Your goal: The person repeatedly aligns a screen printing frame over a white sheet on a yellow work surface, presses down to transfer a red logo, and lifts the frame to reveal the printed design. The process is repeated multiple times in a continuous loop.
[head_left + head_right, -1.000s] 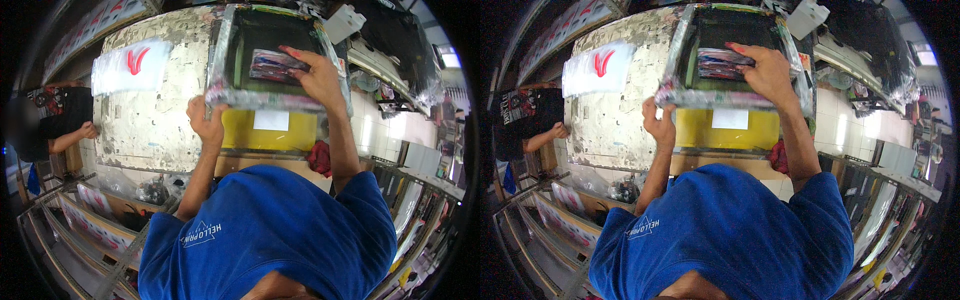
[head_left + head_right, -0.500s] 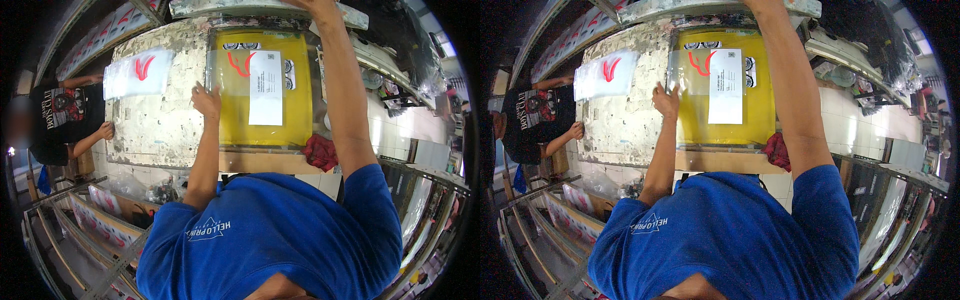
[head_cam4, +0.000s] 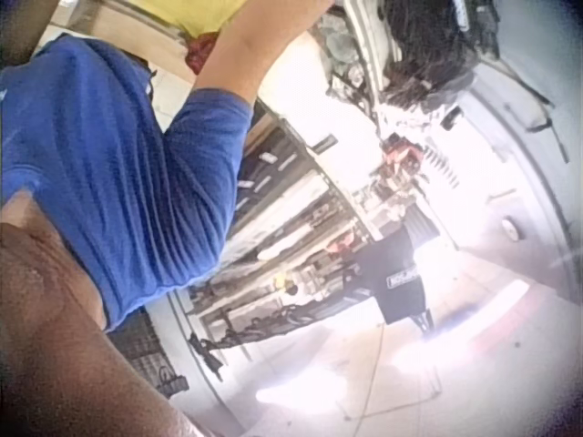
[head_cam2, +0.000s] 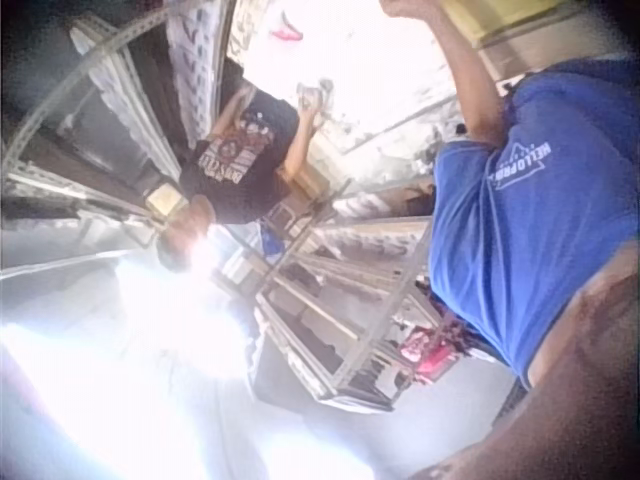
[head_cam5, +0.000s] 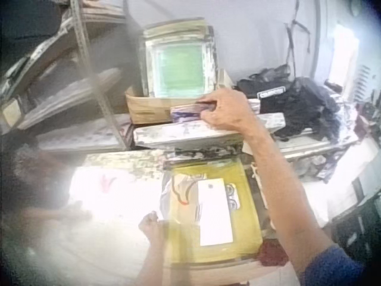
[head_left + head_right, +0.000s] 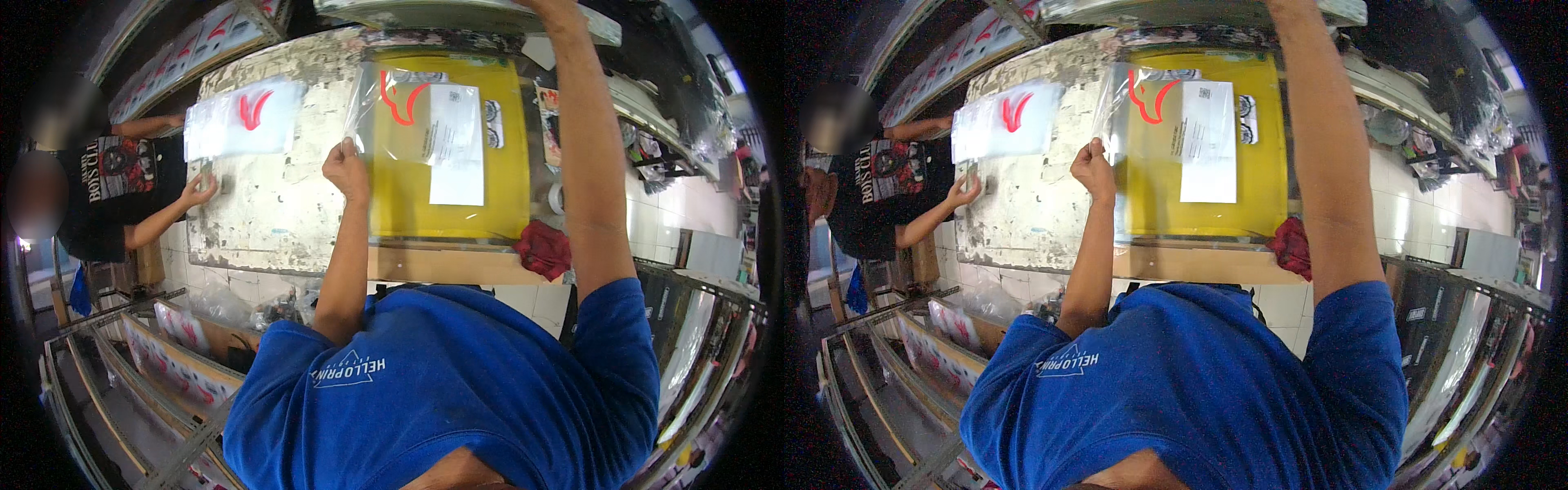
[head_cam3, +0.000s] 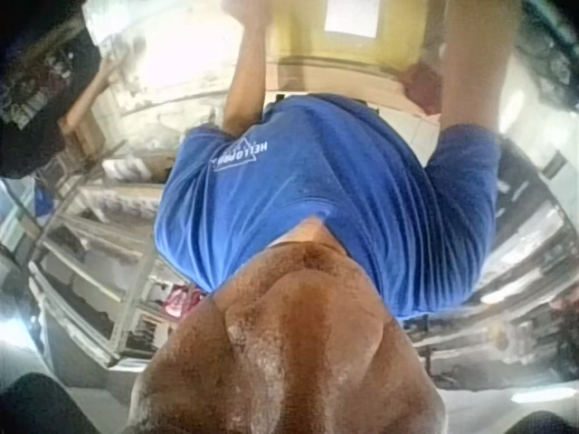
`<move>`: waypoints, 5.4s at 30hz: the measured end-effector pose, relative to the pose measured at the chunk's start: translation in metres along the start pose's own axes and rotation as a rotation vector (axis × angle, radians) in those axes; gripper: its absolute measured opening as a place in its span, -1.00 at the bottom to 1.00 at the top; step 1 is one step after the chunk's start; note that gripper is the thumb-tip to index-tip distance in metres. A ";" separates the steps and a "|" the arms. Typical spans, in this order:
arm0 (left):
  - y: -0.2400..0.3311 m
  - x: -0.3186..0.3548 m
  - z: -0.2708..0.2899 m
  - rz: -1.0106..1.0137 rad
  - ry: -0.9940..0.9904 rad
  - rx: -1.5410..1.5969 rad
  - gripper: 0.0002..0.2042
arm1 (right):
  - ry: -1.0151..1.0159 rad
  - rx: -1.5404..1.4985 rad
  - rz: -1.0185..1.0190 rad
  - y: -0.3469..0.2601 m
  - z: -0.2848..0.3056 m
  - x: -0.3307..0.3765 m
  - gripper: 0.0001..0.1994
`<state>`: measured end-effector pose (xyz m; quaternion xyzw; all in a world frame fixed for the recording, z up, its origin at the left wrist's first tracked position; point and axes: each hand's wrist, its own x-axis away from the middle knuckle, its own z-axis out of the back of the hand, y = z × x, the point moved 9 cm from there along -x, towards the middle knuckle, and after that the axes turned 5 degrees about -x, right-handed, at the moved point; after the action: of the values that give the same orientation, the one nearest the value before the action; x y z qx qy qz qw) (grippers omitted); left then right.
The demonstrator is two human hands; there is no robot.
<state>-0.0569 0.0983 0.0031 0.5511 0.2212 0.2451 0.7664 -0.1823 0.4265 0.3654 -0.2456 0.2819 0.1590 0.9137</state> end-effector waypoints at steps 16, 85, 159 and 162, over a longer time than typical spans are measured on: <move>0.028 -0.083 0.228 -0.595 0.691 -0.758 -0.69 | 0.027 0.139 -0.034 0.062 0.000 0.002 -0.57; 0.034 0.107 -0.228 -1.019 -0.913 -0.719 -0.34 | -0.072 -0.056 -0.105 -0.002 0.003 -0.012 -0.65; 0.278 -0.001 0.112 -0.860 0.053 0.099 -0.73 | 0.113 -0.002 0.180 -0.046 -0.013 0.095 -0.64; 0.335 0.034 0.160 -1.113 -0.241 0.525 -0.72 | 0.091 -0.032 0.130 -0.035 0.003 0.067 -0.59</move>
<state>0.0231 0.0930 0.3671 0.5471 0.4400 -0.3169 0.6377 -0.1134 0.4090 0.3402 -0.2485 0.3357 0.2114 0.8837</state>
